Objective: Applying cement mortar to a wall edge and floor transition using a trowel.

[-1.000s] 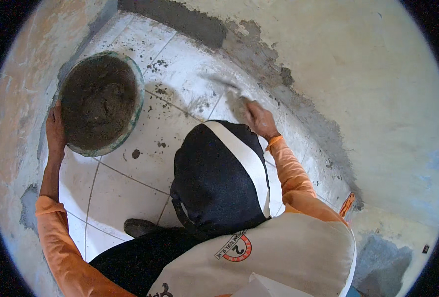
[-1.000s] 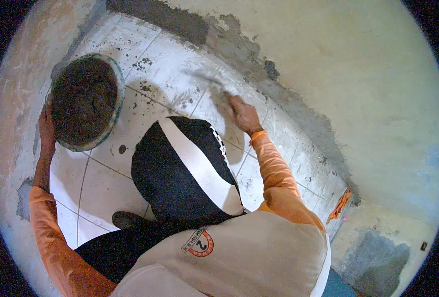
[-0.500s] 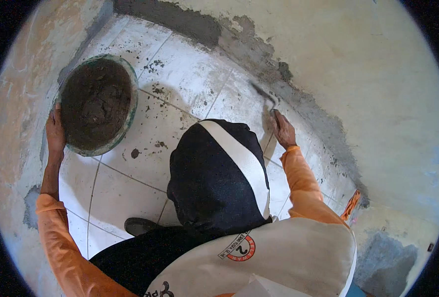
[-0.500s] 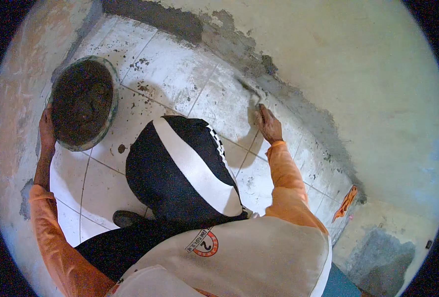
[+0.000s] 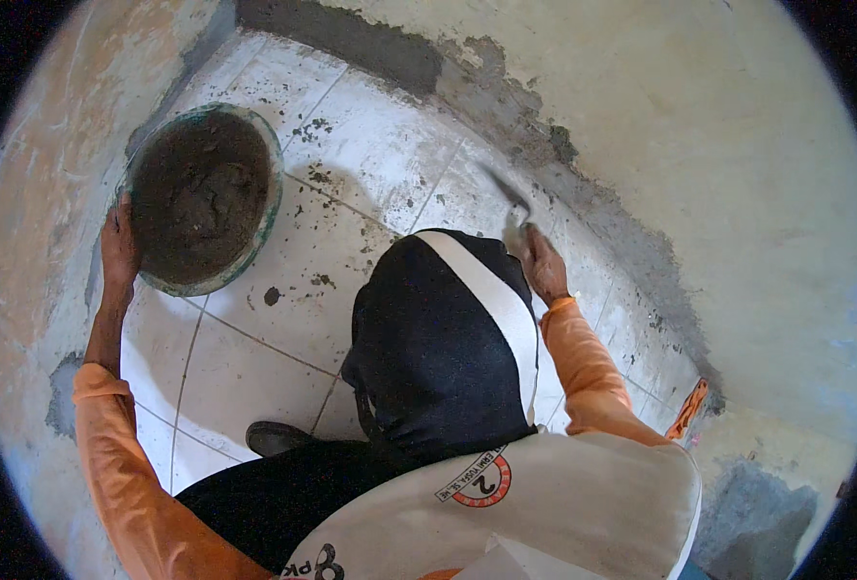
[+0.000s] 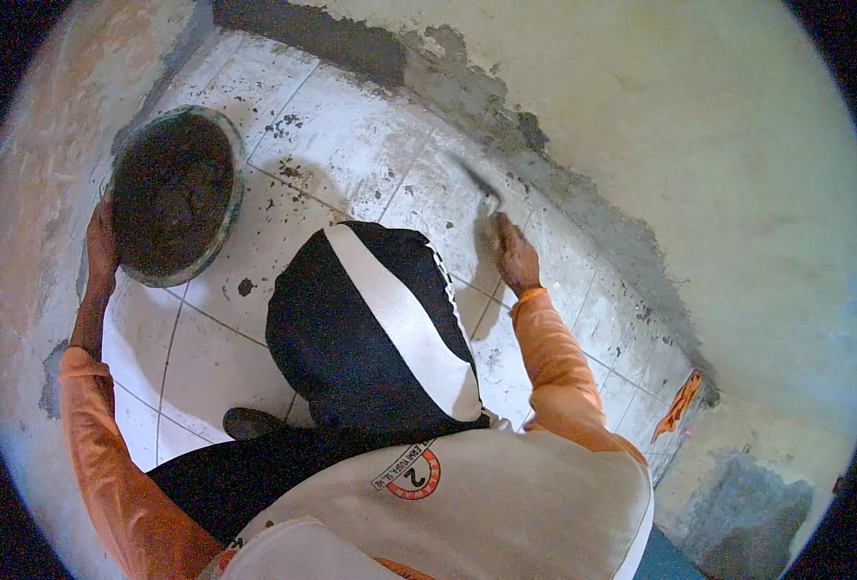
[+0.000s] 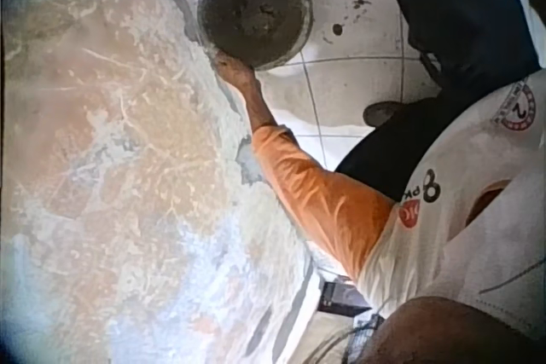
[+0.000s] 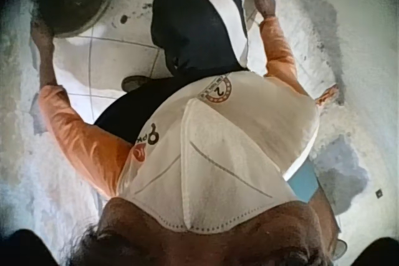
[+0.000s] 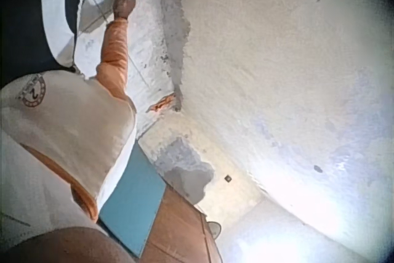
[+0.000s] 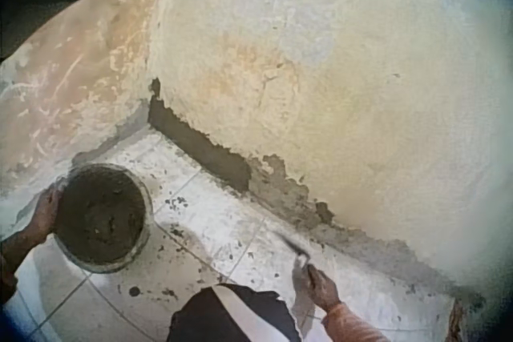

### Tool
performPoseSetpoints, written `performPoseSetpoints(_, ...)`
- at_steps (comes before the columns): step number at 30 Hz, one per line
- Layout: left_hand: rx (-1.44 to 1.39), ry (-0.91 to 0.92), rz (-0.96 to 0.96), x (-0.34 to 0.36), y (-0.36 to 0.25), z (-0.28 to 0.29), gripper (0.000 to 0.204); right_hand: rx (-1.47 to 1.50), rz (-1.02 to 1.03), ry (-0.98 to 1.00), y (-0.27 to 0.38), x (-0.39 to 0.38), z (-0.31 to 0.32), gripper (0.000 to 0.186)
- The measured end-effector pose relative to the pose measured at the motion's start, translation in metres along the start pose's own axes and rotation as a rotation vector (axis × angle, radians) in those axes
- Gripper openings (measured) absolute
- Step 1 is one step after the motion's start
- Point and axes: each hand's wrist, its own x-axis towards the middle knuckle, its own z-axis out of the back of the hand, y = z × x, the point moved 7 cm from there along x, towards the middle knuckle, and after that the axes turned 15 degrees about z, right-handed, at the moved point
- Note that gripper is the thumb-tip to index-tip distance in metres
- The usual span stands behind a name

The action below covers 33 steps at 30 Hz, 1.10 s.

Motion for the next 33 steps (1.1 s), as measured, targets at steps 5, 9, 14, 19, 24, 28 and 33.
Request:
performPoseSetpoints(5,-0.002,0.046,0.072,-0.011,-0.002,0.001,0.073,0.024,0.247,0.124,0.065,0.050,0.022,0.048)
performPoseSetpoints(9,-0.043,0.062,0.071,-0.020,-0.014,-0.006,0.070,-0.044,0.331,-0.098,0.033,0.109,0.042,0.046)
performPoseSetpoints(14,0.186,-0.023,-0.187,-0.004,0.023,0.000,0.070,0.003,0.149,-0.166,0.037,0.113,0.055,0.043)
performPoseSetpoints(19,0.066,-0.024,0.000,-0.013,0.016,0.003,0.074,-0.082,0.261,-0.218,0.100,0.121,0.061,0.046)
performPoseSetpoints(24,0.163,-0.096,-0.064,-0.015,0.013,0.010,0.080,-0.227,0.300,-0.012,0.092,0.133,0.002,0.048)
performPoseSetpoints(28,0.060,-0.024,0.015,-0.008,-0.003,-0.001,0.078,-0.227,0.277,-0.107,0.078,0.136,-0.017,0.054)
performPoseSetpoints(33,0.077,-0.085,-0.044,-0.011,0.009,-0.002,0.077,-0.255,0.137,-0.029,0.063,0.123,-0.021,0.053)
